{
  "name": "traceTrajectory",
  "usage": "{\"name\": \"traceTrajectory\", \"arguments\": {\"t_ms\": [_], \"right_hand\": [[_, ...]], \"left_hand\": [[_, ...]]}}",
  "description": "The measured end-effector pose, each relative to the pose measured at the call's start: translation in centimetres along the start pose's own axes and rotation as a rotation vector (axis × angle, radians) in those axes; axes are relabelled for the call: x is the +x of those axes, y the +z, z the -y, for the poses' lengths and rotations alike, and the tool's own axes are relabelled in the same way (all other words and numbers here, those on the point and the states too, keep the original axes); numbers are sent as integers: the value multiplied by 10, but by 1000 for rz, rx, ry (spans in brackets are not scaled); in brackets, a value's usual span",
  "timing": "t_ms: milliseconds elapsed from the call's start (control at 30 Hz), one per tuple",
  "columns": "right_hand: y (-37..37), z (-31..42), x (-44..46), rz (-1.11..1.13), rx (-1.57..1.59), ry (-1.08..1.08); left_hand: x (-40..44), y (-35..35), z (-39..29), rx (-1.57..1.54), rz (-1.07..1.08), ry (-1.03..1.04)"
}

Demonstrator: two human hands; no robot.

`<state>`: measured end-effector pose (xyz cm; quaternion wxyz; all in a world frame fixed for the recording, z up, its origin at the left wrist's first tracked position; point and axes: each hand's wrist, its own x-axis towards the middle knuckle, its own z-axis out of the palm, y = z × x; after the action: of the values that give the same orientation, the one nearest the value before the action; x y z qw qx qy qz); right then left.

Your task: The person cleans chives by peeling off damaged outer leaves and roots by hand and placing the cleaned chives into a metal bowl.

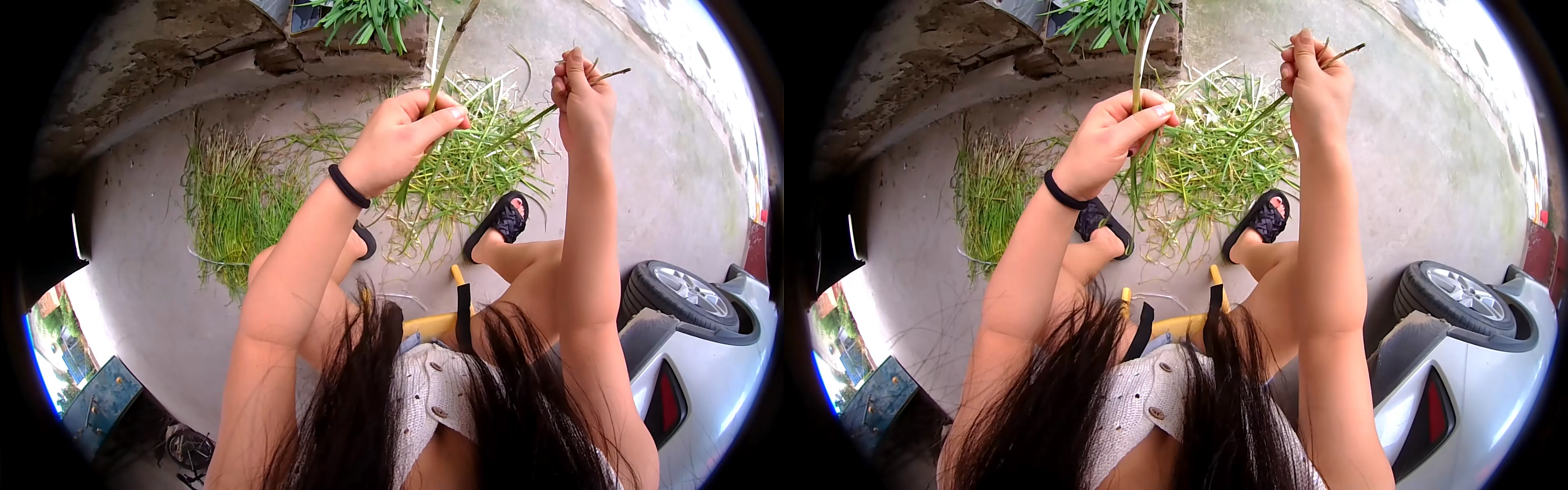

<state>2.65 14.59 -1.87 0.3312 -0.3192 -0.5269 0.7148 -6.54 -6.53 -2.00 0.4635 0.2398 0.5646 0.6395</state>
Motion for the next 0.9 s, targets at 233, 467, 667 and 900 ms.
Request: {"name": "traceTrajectory", "arguments": {"t_ms": [233, 467, 667, 900], "right_hand": [[34, 3, -43, 421, -215, 218], [22, 9, -26, 428, -301, 78], [-6, 8, -1, 136, -399, -192], [10, -2, -11, 102, -1043, -452]], "left_hand": [[1, 0, -2, -42, -14, -13], [5, 1, -2, -121, 29, -62], [7, -10, -5, -112, 45, -47], [6, -17, 5, -114, 3, -88]]}}
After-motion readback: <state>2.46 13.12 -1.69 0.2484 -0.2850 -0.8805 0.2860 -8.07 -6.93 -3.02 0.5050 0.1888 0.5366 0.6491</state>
